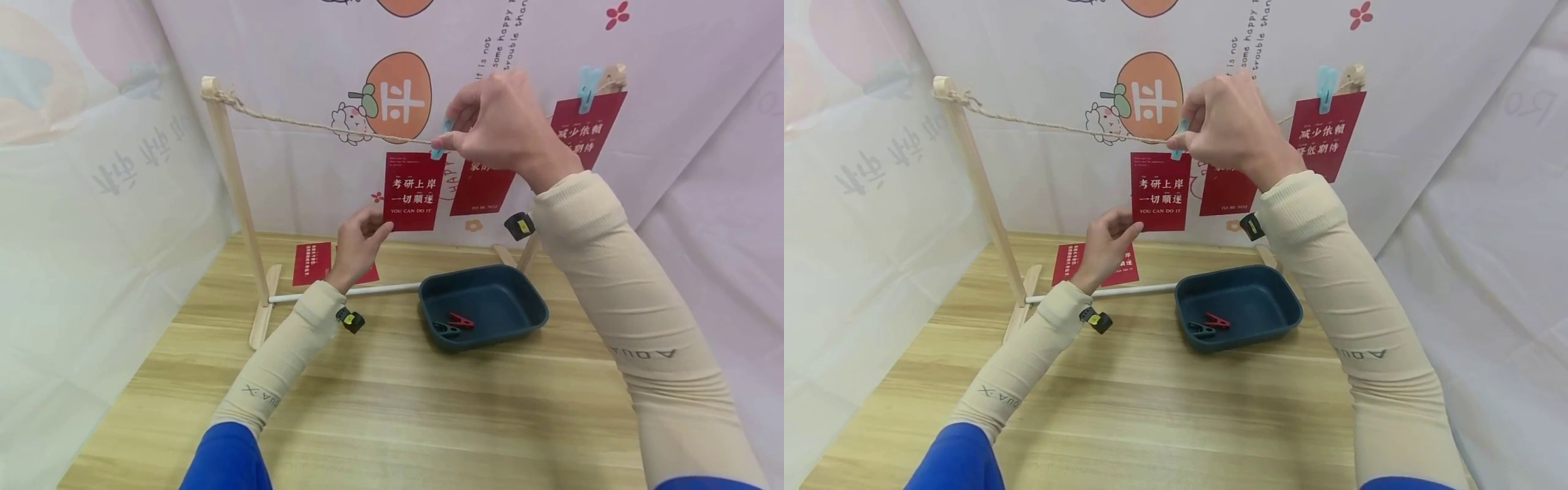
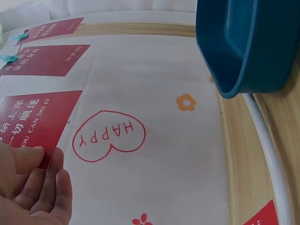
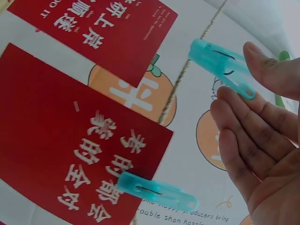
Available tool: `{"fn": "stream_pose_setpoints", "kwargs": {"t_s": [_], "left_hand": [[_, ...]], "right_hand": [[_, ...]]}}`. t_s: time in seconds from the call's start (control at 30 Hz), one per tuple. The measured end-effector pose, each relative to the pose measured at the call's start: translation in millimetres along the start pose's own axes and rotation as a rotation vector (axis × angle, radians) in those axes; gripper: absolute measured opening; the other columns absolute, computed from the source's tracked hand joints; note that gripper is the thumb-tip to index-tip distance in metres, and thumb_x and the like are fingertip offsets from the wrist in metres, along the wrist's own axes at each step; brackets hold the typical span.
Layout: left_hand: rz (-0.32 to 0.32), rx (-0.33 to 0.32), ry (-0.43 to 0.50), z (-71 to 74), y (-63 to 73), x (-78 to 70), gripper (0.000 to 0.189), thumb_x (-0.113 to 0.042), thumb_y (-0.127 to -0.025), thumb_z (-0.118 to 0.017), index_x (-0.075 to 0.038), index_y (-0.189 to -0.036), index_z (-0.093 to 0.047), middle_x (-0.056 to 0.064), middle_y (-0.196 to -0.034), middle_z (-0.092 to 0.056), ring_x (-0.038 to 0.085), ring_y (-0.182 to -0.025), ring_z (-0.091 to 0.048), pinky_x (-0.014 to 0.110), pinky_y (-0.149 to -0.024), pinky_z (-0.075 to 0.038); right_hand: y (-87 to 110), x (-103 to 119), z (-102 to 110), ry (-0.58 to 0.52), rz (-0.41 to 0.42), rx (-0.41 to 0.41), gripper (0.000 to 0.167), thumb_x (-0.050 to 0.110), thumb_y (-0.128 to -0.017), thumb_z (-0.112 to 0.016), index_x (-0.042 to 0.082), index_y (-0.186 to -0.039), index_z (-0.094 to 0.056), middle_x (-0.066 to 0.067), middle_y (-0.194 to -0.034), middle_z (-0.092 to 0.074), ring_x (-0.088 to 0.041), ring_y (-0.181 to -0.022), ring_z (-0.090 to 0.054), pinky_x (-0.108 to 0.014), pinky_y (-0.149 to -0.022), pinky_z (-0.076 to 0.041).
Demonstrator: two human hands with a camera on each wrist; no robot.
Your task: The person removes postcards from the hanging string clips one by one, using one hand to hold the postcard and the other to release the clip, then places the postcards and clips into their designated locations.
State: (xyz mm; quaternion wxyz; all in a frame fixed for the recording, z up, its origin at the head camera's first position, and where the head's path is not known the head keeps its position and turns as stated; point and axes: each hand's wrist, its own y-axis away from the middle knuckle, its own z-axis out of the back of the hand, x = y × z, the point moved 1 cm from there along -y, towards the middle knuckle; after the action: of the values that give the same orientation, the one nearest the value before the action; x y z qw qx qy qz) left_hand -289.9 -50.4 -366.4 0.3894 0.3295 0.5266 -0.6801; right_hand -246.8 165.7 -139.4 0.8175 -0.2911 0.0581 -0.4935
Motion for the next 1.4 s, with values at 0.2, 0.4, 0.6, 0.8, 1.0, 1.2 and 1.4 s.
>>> {"fn": "stream_pose_setpoints", "kwargs": {"t_s": [0.2,0.4,0.6,0.8,1.0,1.2,1.4], "left_hand": [[0.027,-0.002,0.015,0.6,-0.1,4.2,0.024,-0.016,-0.104,-0.069,-0.001,-0.123,-0.069,0.017,-0.118,-0.074,0.03,-0.112,-0.073,0.042,-0.104,-0.06],[0.052,-0.004,0.004,0.5,0.3,8.4,0.026,-0.018,-0.104,-0.069,0.0,-0.123,-0.068,0.019,-0.119,-0.074,0.032,-0.113,-0.073,0.043,-0.105,-0.06],[0.093,-0.018,0.023,0.3,1.3,8.8,0.028,-0.019,-0.104,-0.069,0.0,-0.125,-0.068,0.019,-0.121,-0.074,0.032,-0.116,-0.072,0.044,-0.108,-0.058],[0.135,-0.025,0.033,-0.4,0.9,10.7,0.031,-0.02,-0.104,-0.07,0.0,-0.127,-0.067,0.019,-0.123,-0.074,0.032,-0.12,-0.071,0.042,-0.11,-0.057],[0.138,-0.022,0.041,-0.4,1.6,11.5,0.031,-0.02,-0.104,-0.07,-0.001,-0.128,-0.066,0.018,-0.122,-0.073,0.032,-0.12,-0.071,0.041,-0.111,-0.057],[0.152,-0.026,0.05,-0.8,2.0,12.3,0.029,-0.019,-0.104,-0.07,-0.001,-0.126,-0.067,0.017,-0.121,-0.074,0.031,-0.118,-0.072,0.039,-0.109,-0.058],[0.156,-0.042,0.039,-0.3,1.9,13.4,0.028,-0.018,-0.103,-0.07,-0.002,-0.126,-0.068,0.017,-0.121,-0.074,0.03,-0.116,-0.072,0.037,-0.108,-0.058]], "right_hand": [[4.8,-6.3,-7.8,-0.04,0.02,0.017,0.044,0.039,-0.09,-0.084,0.004,-0.115,-0.078,-0.016,-0.11,-0.081,-0.03,-0.101,-0.078,-0.047,-0.095,-0.065],[10.4,-12.4,-16.0,-0.065,0.023,0.051,0.042,0.039,-0.09,-0.085,0.004,-0.113,-0.078,-0.015,-0.109,-0.081,-0.03,-0.1,-0.079,-0.046,-0.093,-0.065],[15.5,-17.3,-20.5,-0.076,0.014,0.083,0.041,0.037,-0.09,-0.085,0.004,-0.112,-0.078,-0.015,-0.107,-0.081,-0.03,-0.099,-0.079,-0.046,-0.092,-0.066],[19.8,-21.5,-25.5,-0.086,0.021,0.105,0.038,0.036,-0.089,-0.086,0.004,-0.11,-0.078,-0.015,-0.105,-0.081,-0.029,-0.096,-0.08,-0.045,-0.089,-0.066],[24.4,-27.7,-32.0,-0.101,0.009,0.137,0.037,0.033,-0.089,-0.087,0.004,-0.11,-0.078,-0.014,-0.105,-0.081,-0.028,-0.094,-0.08,-0.046,-0.088,-0.067],[28.4,-31.6,-37.5,-0.113,0.009,0.147,0.036,0.035,-0.087,-0.087,0.007,-0.109,-0.08,-0.012,-0.107,-0.082,-0.027,-0.094,-0.079,-0.047,-0.086,-0.067],[32.7,-35.3,-43.4,-0.129,0.001,0.161,0.033,0.032,-0.087,-0.087,0.008,-0.109,-0.08,-0.011,-0.105,-0.082,-0.026,-0.091,-0.079,-0.046,-0.082,-0.067]]}}
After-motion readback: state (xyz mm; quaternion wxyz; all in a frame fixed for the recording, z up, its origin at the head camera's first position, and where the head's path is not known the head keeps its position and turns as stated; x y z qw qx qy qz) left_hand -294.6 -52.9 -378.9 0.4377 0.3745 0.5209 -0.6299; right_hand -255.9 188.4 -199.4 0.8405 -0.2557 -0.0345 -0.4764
